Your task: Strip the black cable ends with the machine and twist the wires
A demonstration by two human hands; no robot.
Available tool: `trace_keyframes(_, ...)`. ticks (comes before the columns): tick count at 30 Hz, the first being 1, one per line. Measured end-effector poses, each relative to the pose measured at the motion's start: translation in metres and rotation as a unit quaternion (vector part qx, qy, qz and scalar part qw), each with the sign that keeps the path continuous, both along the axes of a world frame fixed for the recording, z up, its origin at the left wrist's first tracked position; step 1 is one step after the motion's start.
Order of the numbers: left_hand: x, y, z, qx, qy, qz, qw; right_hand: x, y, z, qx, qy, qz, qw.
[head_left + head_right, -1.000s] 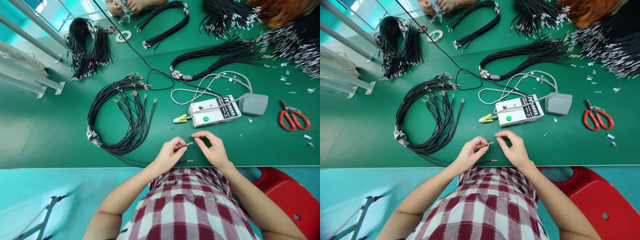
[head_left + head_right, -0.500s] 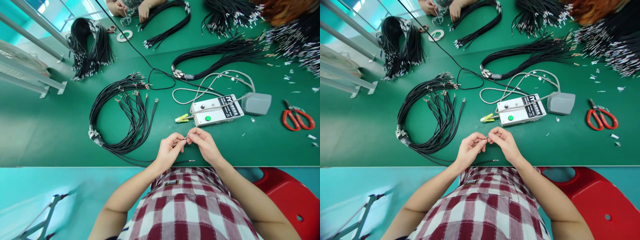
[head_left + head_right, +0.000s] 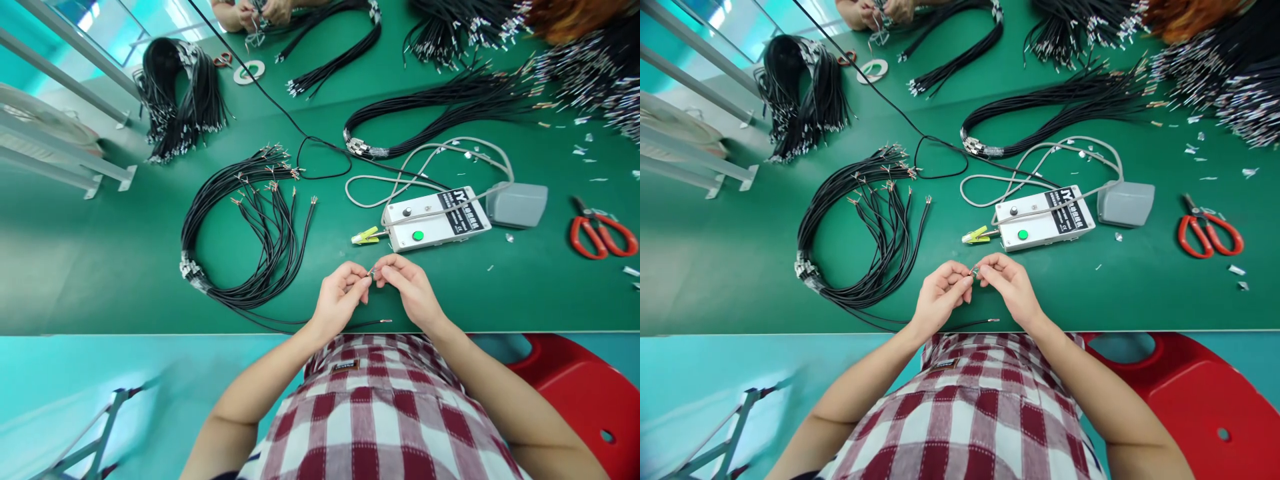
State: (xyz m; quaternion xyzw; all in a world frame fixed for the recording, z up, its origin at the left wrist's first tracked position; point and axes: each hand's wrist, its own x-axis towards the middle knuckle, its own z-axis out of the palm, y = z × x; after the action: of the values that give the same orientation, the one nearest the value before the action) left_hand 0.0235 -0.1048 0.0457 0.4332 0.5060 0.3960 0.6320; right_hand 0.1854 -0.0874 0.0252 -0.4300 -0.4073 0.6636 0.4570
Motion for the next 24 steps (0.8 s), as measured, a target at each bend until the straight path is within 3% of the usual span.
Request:
trace_keyframes(5, 0.001, -0.001, 0.001, -0.007, -0.004, 0.005, 1.0, -0.009, 0.0, 0.003, 0.014, -0.031, -0.03, 0.999)
trace_keyframes(11, 0.004, -0.001, 0.001, -0.035, -0.051, 0.027, 0.998, -0.016, -0.008, 0.001, 0.098, -0.09, -0.061, 0.989)
trace_keyframes(20, 0.004, 0.0, 0.001, -0.038, -0.063, 0.027, 0.997, -0.018, -0.003, 0.005, 0.073, -0.072, -0.04, 0.994)
trace_keyframes(24, 0.005, -0.001, 0.002, -0.032, -0.067, 0.031, 0.997, -0.026, -0.003, 0.007, 0.053, -0.072, -0.073, 0.993)
